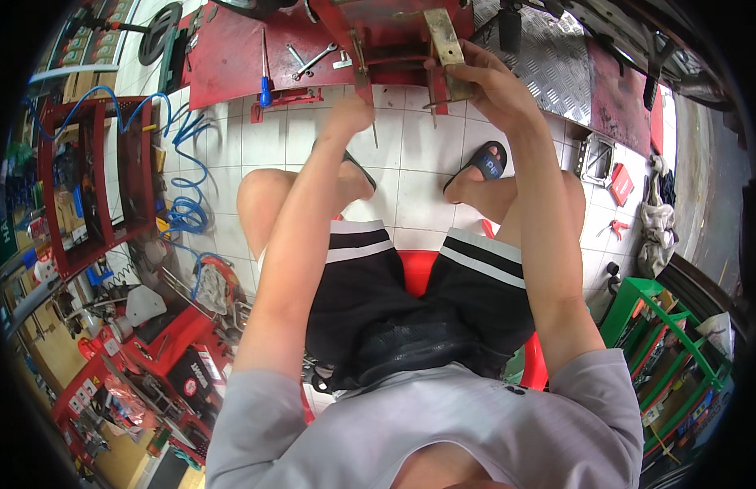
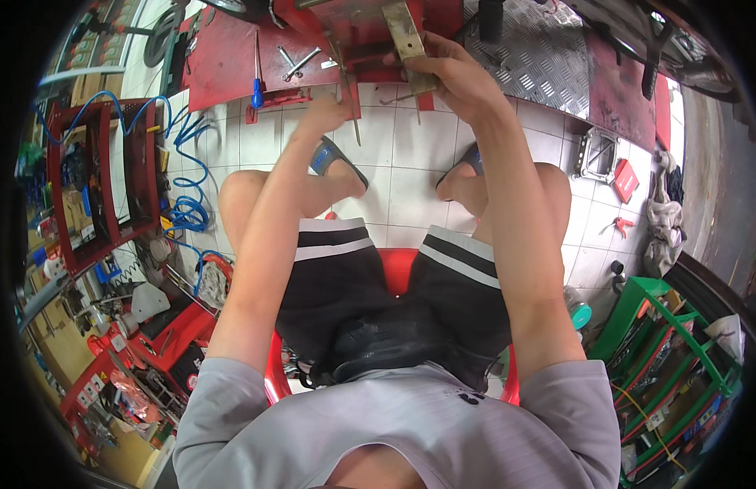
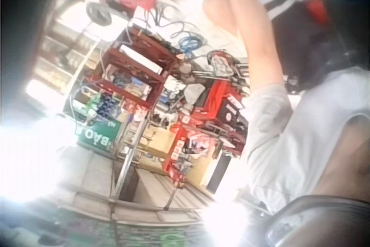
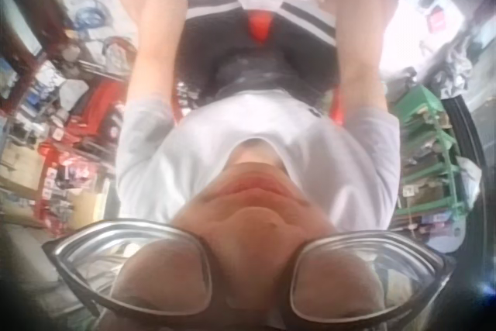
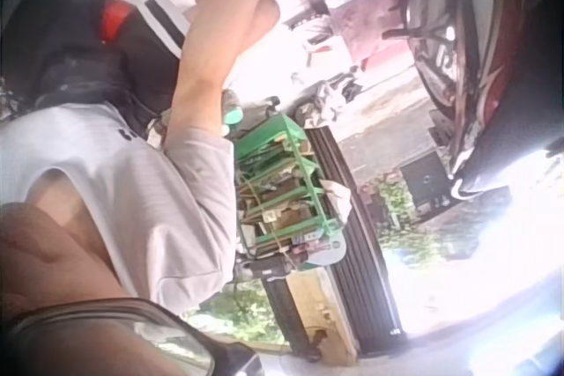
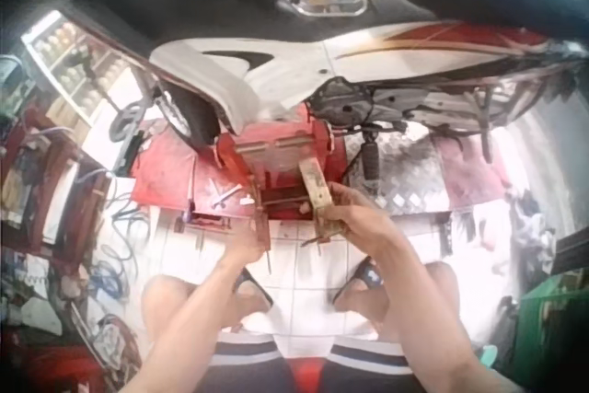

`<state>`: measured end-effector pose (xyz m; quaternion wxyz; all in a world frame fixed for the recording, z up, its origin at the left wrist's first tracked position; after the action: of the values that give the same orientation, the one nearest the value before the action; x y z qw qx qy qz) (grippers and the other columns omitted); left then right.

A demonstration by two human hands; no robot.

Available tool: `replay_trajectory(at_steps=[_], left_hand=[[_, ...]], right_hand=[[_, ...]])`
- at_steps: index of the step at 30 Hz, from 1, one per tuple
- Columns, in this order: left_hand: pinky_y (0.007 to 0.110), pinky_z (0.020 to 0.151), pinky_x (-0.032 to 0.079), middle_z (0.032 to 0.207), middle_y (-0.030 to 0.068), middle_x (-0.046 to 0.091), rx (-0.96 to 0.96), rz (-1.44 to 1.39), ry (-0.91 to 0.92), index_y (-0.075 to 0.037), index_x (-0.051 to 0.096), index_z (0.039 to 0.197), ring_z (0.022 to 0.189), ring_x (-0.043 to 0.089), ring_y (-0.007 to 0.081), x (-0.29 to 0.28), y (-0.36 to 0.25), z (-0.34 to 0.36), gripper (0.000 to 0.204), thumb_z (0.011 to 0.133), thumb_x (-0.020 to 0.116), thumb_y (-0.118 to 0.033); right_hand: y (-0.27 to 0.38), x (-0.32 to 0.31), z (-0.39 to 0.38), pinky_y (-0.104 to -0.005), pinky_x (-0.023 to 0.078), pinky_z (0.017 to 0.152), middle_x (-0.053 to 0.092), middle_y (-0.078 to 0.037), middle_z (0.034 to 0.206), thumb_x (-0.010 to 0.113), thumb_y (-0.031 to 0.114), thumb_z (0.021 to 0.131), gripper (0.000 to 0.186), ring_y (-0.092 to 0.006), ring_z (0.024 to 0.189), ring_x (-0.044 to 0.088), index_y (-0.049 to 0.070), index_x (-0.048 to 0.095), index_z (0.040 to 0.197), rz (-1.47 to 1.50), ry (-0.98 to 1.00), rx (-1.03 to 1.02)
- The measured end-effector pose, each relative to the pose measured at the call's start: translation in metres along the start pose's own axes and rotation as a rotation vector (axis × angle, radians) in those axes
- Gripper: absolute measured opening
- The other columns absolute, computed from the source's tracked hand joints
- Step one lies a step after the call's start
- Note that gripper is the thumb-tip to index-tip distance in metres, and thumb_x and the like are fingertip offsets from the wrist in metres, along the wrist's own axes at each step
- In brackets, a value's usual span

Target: The person sits on a red stool and uses a pair of pliers to manipulate and adjust a metal component on a red workbench. They repeatedly grip, bend, and reposition the metal piece while working on the assembly.

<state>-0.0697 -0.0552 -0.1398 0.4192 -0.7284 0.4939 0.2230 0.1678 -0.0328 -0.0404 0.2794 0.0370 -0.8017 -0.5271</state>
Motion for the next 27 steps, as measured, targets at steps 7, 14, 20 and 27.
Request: replay_trajectory(at_steps=[7,14,20,27], left_hand=[[0.040,0.079,0.053,0.118,0.0139,0.055,-0.279,-0.858,0.219,-0.007,0.027,0.140,0.096,0.062,0.0284,0.071,0.038,0.011,0.056,0.097,0.049,-0.034],[0.038,0.056,0.051,0.100,0.0179,0.057,-0.421,-0.692,0.400,0.000,0.029,0.136,0.072,0.065,0.0269,0.019,0.001,-0.036,0.056,0.097,0.050,-0.033],[0.033,0.056,0.049,0.087,0.0119,0.059,-0.241,-0.860,0.160,0.000,0.035,0.133,0.068,0.062,0.0209,-0.052,-0.032,-0.115,0.049,0.098,0.049,-0.031],[0.026,0.061,0.043,0.090,0.0052,0.055,-0.017,-1.418,-0.029,-0.003,0.052,0.119,0.080,0.054,0.0140,-0.050,-0.015,-0.139,0.028,0.101,0.043,-0.023]], right_hand=[[-0.017,0.017,0.003,-0.0321,0.049,0.082,0.065,-0.011,0.106,0.061,0.003,0.082,0.053,-0.0169,0.095,0.061,0.004,0.045,0.132,-0.031,-0.085,0.048],[-0.015,0.011,0.001,-0.0372,0.051,0.085,0.065,-0.013,0.103,0.055,0.005,0.083,0.043,-0.0212,0.093,0.064,0.003,0.048,0.126,-0.007,-0.128,0.060],[-0.023,0.023,-0.003,-0.0375,0.052,0.087,0.065,-0.014,0.103,0.050,0.006,0.086,0.028,-0.0238,0.093,0.064,-0.001,0.052,0.113,0.165,-0.237,0.060],[-0.060,0.069,-0.034,-0.0408,0.050,0.093,0.060,-0.014,0.102,0.047,0.003,0.087,0.013,-0.0256,0.098,0.059,-0.002,0.051,0.098,0.576,-0.349,0.108]])
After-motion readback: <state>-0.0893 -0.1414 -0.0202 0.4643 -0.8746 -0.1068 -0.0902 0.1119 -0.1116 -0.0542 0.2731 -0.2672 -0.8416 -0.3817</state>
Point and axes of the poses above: each hand's wrist, its own z-axis towards the middle knuckle, its own x-axis out of the palm, y = z × x, the point moved 2 cm from there along z, towards the middle knuckle
